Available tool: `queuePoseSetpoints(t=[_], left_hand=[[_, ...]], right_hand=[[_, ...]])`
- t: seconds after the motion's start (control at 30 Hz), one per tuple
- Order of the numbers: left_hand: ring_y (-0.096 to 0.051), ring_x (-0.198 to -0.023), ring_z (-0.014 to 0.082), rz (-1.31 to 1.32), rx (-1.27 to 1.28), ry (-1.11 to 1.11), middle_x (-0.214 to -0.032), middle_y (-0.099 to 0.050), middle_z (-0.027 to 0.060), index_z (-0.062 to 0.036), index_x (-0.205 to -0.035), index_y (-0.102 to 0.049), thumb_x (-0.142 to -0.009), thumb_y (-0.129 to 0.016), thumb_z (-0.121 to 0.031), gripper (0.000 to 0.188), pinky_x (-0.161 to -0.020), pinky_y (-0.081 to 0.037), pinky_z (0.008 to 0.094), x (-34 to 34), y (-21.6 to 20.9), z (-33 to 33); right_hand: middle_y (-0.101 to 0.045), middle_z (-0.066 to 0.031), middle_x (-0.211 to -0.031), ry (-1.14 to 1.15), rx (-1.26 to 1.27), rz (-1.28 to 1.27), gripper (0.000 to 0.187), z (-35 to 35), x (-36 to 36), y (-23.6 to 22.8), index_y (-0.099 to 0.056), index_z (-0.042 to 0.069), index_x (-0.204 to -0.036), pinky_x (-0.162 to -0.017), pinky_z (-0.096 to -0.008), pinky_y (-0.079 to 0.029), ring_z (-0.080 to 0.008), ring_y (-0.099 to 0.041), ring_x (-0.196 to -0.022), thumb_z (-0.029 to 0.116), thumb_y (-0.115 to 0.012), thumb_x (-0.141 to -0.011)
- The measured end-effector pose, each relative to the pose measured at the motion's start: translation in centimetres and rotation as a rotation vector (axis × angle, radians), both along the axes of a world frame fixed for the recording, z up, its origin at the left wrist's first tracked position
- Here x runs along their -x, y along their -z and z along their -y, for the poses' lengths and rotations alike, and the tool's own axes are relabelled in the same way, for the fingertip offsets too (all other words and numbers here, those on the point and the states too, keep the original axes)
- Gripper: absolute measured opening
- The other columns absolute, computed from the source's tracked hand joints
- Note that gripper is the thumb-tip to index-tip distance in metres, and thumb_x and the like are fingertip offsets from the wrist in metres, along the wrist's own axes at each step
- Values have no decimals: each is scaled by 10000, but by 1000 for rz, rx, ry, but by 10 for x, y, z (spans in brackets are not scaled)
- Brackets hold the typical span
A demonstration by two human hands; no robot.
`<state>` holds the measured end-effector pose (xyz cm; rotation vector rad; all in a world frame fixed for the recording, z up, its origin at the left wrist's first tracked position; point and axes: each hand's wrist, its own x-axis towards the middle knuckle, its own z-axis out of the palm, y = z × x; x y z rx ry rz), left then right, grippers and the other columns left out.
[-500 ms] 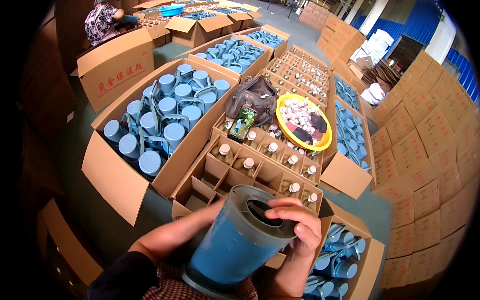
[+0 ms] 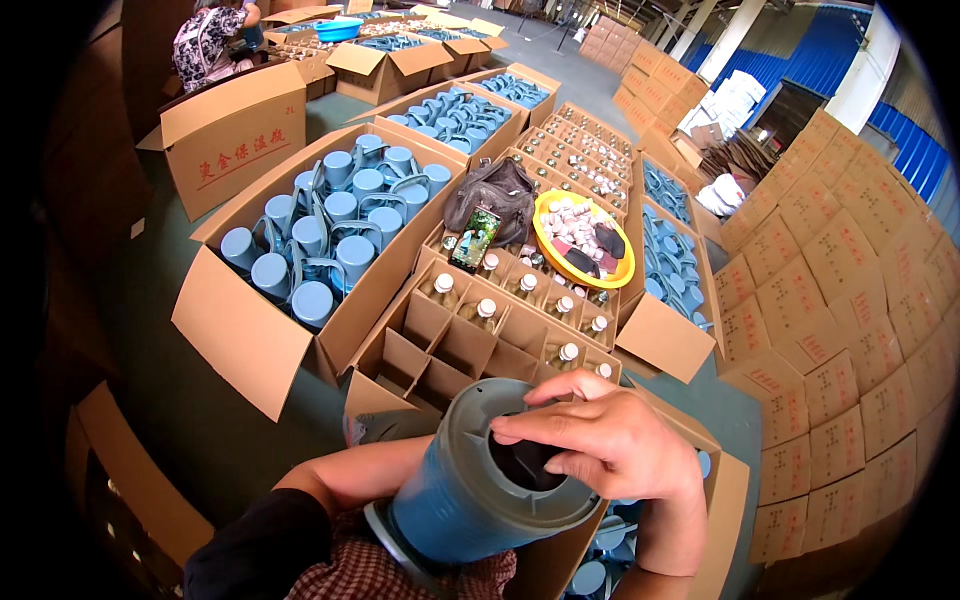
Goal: The person assembles light blue water bottles by inserting a metal inner liner into the plastic body and screwing on the lid. The person handles the bottles one at a time, placing the finished units into a cardboard box.
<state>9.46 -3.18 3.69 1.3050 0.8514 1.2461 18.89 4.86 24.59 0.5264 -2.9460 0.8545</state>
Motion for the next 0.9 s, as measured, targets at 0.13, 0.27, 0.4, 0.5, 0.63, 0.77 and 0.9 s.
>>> queuePoseSetpoints(t=[0.13, 0.27, 0.4, 0.5, 0.63, 0.77, 0.9], left_hand=[[-603, -885, 151, -31, -25, 20, -1006, -663, 106, -3, -1092, -631, -914, -538, -168, 261, -814, -479, 291, -15, -4, 4], [-604, -876, 150, -51, -51, 31, -993, -665, 104, 1, -1074, -637, -913, -538, -168, 254, -805, -480, 292, -25, -10, 10], [-605, -867, 150, -73, -57, 38, -981, -667, 103, 6, -1056, -643, -912, -539, -167, 248, -796, -482, 294, -32, -12, 14], [-605, -861, 150, -86, -55, 30, -971, -668, 102, 9, -1043, -648, -911, -539, -166, 245, -789, -483, 295, -34, -11, 19], [-606, -852, 149, -91, -58, 39, -959, -670, 101, 13, -1025, -655, -910, -539, -166, 242, -779, -484, 296, -37, -10, 19], [-607, -844, 149, -101, -43, -1, -947, -672, 100, 17, -1007, -661, -909, -539, -165, 240, -770, -486, 298, -28, -8, 30], [-608, -835, 149, -104, -41, -16, -934, -674, 98, 21, -989, -668, -908, -539, -164, 240, -760, -488, 299, -22, -4, 36]], right_hand=[[-694, -32, -900, 27, -154, -57, 366, 15, -13, -15, -694, 73, -1005, -811, -309, -459, -221, -606, -835, 311, -728, -729], [-695, -17, -898, -216, -98, -281, 215, 36, -15, -15, -724, 75, -891, -745, -297, -493, -215, -602, -819, 263, -702, -789], [-693, -36, -930, -377, 8, -161, 184, 46, -8, -26, -722, 64, -916, -762, -313, -505, -229, -594, -875, 212, -676, -817], [-692, -41, -891, -404, 52, -115, 219, 55, 0, -24, -716, 54, -925, -747, -314, -505, -226, -590, -852, 234, -691, -803], [-678, -32, -816, -296, -8, -140, 260, 58, -6, -26, -714, 58, -889, -671, -301, -480, -197, -583, -742, 275, -734, -747], [-641, 1, -718, -154, -68, -196, 314, 53, -10, -15, -706, 97, -842, -568, -283, -433, -179, -536, -634, 313, -789, -630], [-636, 16, -685, 0, -101, -233, 326, 39, -19, 1, -701, 131, -806, -528, -288, -394, -175, -509, -592, 340, -811, -581]])
